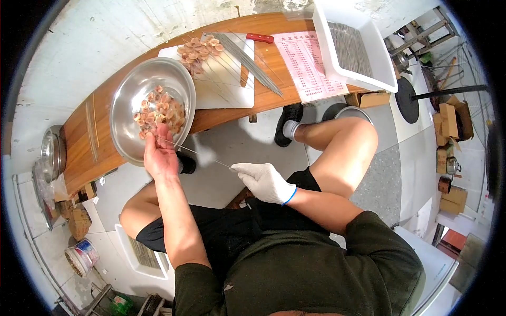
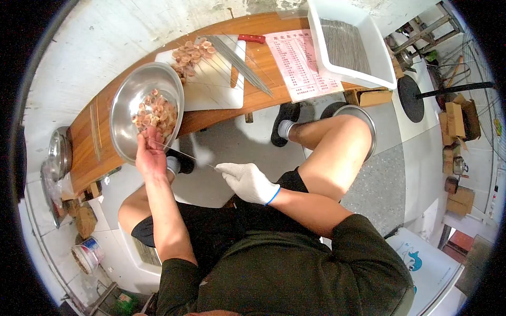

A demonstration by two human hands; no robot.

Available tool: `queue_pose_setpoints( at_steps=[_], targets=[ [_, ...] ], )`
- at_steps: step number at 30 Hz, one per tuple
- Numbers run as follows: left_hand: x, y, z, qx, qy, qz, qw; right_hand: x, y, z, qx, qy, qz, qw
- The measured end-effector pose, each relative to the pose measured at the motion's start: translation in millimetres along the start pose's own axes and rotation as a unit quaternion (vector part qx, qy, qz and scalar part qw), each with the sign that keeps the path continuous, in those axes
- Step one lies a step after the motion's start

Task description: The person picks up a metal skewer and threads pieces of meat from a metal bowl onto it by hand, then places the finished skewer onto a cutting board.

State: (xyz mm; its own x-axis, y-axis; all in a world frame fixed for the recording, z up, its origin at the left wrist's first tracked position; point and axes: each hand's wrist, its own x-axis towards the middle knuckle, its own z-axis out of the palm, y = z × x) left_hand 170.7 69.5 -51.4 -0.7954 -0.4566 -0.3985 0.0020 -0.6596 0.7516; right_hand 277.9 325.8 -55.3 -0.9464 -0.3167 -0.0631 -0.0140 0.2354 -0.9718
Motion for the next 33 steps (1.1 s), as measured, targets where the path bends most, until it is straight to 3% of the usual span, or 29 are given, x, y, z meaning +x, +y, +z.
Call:
queue_pose_setpoints(
  at_steps=[6,12,15,24,33],
  targets=[
    [2,-3,-1,-0.009,-0.007,-0.009,1.0,5,-11,-4,0.009,0.003,0.041,0.999],
    [3,-6,-5,-0.009,-0.012,-0.006,1.0,7,-1,-1,-0.001,0.006,-0.001,1.0],
    [2,-8,-4,-0.007,-0.011,-0.009,1.0,8,-10,-3,0.025,-0.01,0.049,0.998],
    [0,-22,-1,0.016,-0.035,0.004,0.999,12,-1,1,0.017,-0.007,0.013,1.0],
    [-29,-57,12,0.057,-0.052,-0.065,0.995,27,-12,4,0.059,0.006,0.069,0.996]
  ],
)
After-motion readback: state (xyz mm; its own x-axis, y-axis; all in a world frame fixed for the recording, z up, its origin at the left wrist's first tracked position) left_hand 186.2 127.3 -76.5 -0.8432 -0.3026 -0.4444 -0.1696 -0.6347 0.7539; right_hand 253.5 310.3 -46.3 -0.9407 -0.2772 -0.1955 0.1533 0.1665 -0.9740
